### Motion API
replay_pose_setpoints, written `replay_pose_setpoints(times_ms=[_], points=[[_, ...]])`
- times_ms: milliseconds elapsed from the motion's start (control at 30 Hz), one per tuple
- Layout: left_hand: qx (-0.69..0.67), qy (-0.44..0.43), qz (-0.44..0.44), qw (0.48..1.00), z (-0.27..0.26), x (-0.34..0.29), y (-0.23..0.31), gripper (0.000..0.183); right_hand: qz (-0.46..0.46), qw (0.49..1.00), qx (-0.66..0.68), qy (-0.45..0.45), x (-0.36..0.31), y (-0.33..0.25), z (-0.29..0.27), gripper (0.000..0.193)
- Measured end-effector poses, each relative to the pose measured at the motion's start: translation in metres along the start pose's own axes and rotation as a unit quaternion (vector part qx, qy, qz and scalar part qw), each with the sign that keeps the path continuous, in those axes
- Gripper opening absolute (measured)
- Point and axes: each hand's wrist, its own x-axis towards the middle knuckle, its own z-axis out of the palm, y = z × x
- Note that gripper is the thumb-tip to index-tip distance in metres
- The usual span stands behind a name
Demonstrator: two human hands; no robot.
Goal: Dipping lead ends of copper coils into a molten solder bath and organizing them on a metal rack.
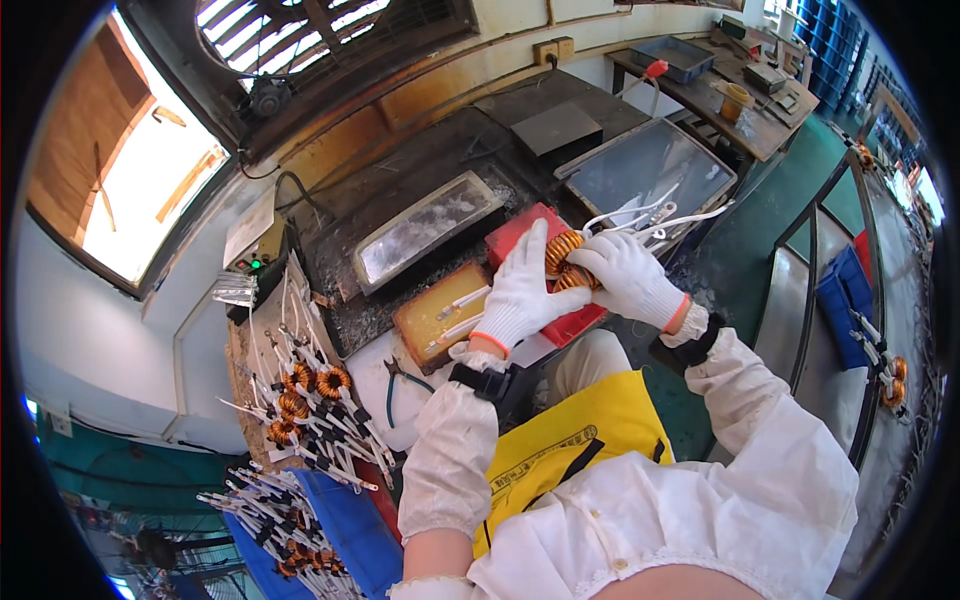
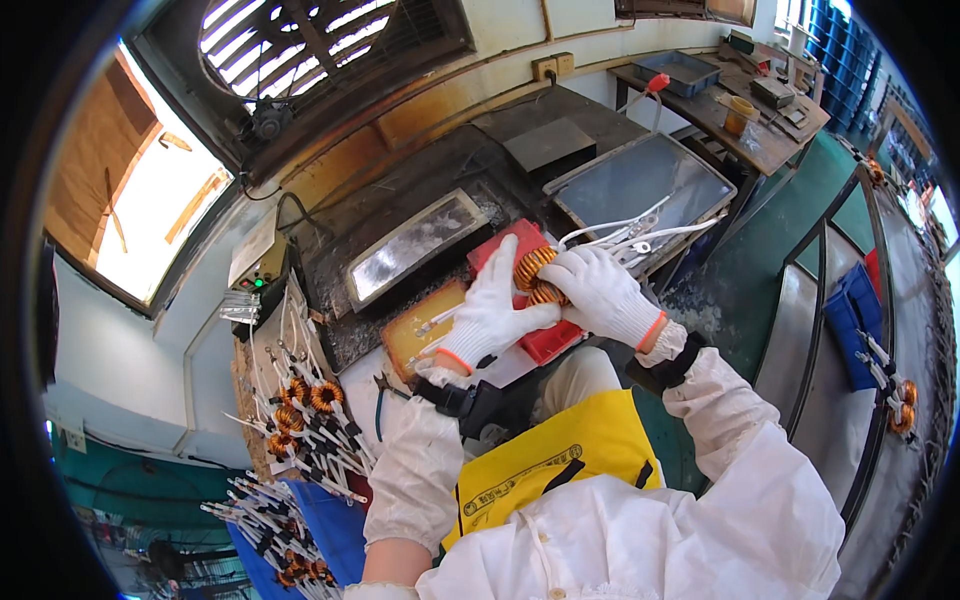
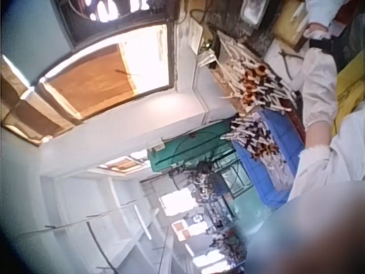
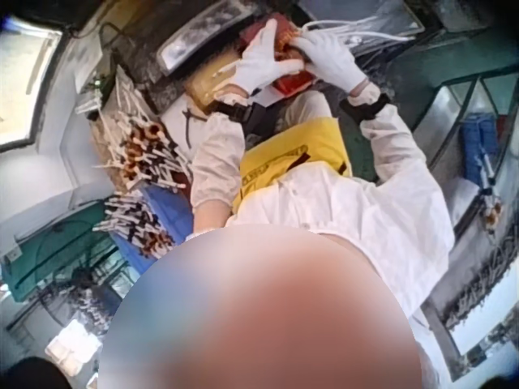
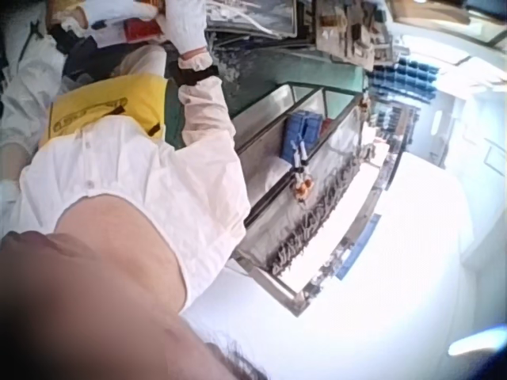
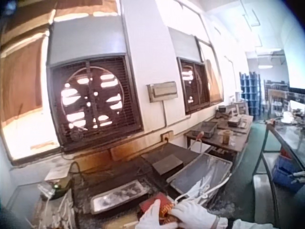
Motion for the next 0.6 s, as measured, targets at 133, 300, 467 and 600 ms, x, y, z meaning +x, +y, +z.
replay_pose_setpoints(times_ms=[133, 300, 467, 600], points=[[-0.04, -0.097, -0.094, 0.99, 0.0, 0.012, 0.005, 0.115, 0.032, 0.997, 0.016, 0.062, -0.003, 0.003, 0.018, 0.05], [-0.039, -0.096, -0.091, 0.99, 0.0, 0.015, 0.003, 0.113, 0.086, 0.993, 0.006, 0.083, -0.007, 0.003, 0.028, 0.048], [-0.028, -0.081, -0.05, 0.995, 0.006, 0.016, 0.0, 0.105, 0.062, 0.99, -0.042, 0.116, -0.01, 0.008, 0.028, 0.059], [0.009, -0.085, -0.048, 0.995, 0.004, 0.017, 0.003, 0.099, 0.023, 0.995, -0.038, 0.09, 0.018, 0.009, 0.004, 0.08]])
